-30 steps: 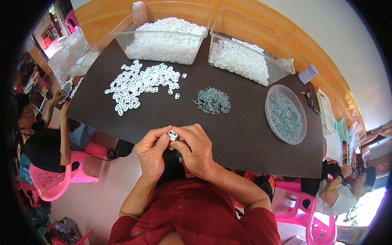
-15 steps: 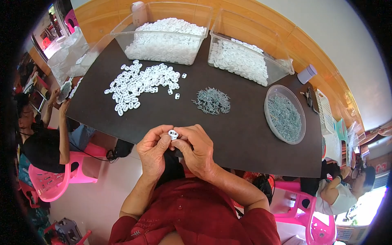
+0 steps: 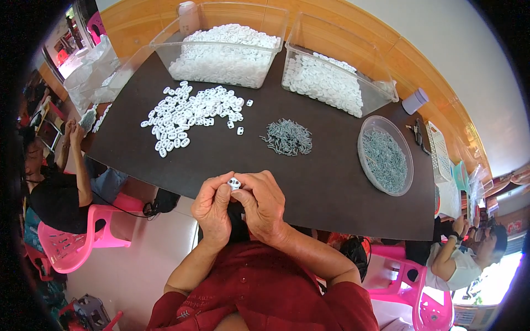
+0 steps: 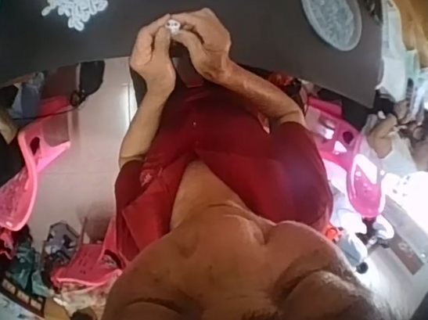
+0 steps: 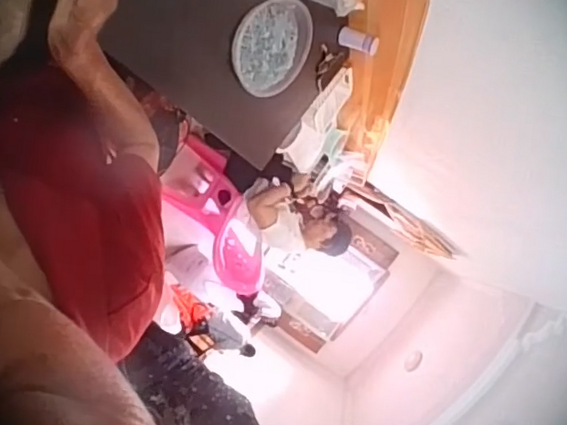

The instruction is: Manually assembling small plastic components by inserting grey pins into white plastic bases at a workshop table.

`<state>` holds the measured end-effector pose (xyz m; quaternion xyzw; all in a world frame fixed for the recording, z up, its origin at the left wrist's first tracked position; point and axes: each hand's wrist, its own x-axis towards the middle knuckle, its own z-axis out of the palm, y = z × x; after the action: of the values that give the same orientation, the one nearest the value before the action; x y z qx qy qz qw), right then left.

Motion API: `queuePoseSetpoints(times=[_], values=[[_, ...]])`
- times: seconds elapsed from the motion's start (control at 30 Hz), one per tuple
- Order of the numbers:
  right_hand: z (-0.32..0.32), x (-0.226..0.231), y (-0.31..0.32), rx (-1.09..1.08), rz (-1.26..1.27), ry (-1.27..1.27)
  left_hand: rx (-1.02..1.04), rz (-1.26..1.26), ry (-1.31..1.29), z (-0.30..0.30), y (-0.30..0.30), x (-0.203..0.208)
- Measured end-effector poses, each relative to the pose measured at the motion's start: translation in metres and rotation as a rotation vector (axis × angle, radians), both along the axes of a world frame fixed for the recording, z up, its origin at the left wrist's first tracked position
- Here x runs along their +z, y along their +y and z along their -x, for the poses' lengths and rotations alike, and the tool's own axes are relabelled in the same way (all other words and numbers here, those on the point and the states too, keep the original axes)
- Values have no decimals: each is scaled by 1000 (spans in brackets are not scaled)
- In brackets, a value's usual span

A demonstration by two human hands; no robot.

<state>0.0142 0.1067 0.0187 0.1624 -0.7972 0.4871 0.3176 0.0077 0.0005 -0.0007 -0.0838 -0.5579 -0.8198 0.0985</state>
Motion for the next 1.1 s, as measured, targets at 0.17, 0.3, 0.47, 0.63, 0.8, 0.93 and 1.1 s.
queuePoseSetpoints(times=[0.17,0.3,0.47,0.63,0.8,0.93,1.1], values=[[-1,-1,-3,-15,34,-14,49,23,39,0,3,0],[-1,0,-5,-22,37,-3,16,35,25,-2,1,-2],[-1,-1,-5,-5,23,3,44,72,51,-3,-1,0],[-1,-2,-9,-8,35,-13,49,44,37,-5,-1,2],[0,-1,-11,-21,39,23,45,46,41,-9,-2,5],[-1,-5,-11,-42,6,64,76,76,89,-11,-1,3],[0,-6,-13,-85,-6,131,104,79,77,-13,3,4]])
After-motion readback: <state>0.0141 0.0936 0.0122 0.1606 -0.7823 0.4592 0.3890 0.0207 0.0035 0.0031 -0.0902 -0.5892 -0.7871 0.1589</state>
